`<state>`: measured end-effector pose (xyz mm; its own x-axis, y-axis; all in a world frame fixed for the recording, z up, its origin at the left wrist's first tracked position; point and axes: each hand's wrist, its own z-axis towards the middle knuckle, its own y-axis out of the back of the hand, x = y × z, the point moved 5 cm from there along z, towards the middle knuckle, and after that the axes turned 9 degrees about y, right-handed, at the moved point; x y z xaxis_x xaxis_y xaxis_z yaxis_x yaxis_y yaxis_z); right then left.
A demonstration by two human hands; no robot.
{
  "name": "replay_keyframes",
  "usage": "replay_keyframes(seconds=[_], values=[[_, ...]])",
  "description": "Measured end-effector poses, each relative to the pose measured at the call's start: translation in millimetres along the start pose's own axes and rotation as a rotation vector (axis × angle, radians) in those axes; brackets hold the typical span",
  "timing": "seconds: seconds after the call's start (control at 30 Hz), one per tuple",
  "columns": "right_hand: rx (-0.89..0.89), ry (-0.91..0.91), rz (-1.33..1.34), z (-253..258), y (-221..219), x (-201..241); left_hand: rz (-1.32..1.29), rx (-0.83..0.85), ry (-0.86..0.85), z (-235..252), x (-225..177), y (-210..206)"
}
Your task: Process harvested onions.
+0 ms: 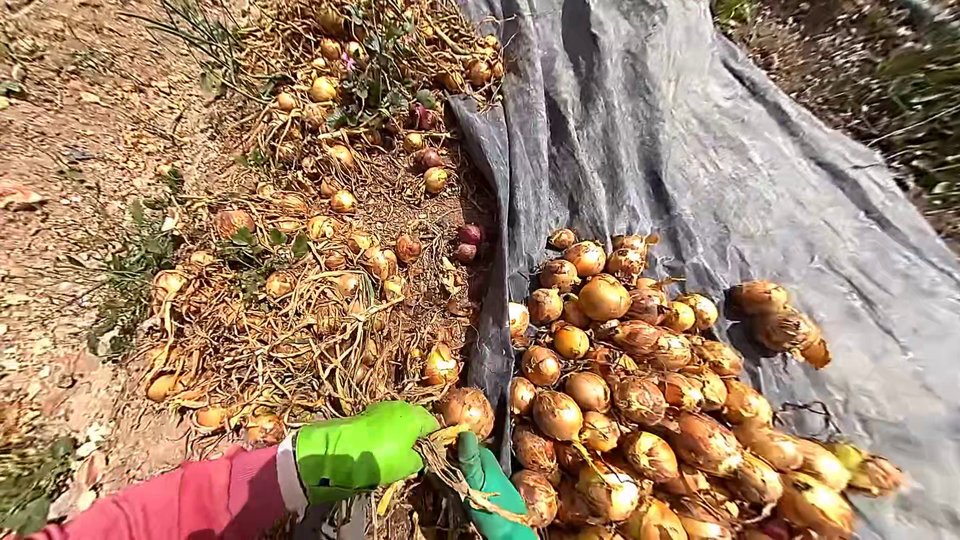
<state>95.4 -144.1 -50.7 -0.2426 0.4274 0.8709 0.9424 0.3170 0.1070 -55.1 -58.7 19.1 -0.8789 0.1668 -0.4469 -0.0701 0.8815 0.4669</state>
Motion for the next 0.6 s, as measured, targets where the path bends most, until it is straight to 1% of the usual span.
replay_keyframes(seconds=[0.07,0.13,0.17,0.23,0.3,0.37,0.47,0.53,0.6], values=[[-0.148,0.048,0.031,0.1,13.5,-4.9,0.016,-0.115,0.120,-3.8,9.8,30.1],[-0.337,0.104,0.261,-2.5,32.3,-5.9,-0.051,-0.313,0.300,-7.4,37.4,65.2],[-0.404,0.116,0.353,-4.1,44.7,-5.4,-0.100,-0.404,0.370,-9.9,54.8,79.2],[-0.466,0.115,0.409,-6.2,62.5,-9.5,-0.149,-0.549,0.452,-16.3,82.4,98.5],[-0.472,0.094,0.409,-7.4,61.8,-13.5,-0.140,-0.616,0.479,-20.3,85.5,110.6],[-0.427,0.094,0.397,-5.3,51.4,-12.6,-0.018,-0.593,0.465,-12.0,72.4,115.3],[-0.319,0.114,0.325,-1.1,38.5,-11.3,0.194,-0.481,0.337,21.5,45.3,98.7],[-0.280,0.125,0.291,-0.8,33.3,-12.1,0.300,-0.392,0.317,54.2,44.5,79.8],[-0.273,0.114,0.281,-1.9,30.9,-13.9,0.392,-0.327,0.359,79.6,58.0,60.5]])
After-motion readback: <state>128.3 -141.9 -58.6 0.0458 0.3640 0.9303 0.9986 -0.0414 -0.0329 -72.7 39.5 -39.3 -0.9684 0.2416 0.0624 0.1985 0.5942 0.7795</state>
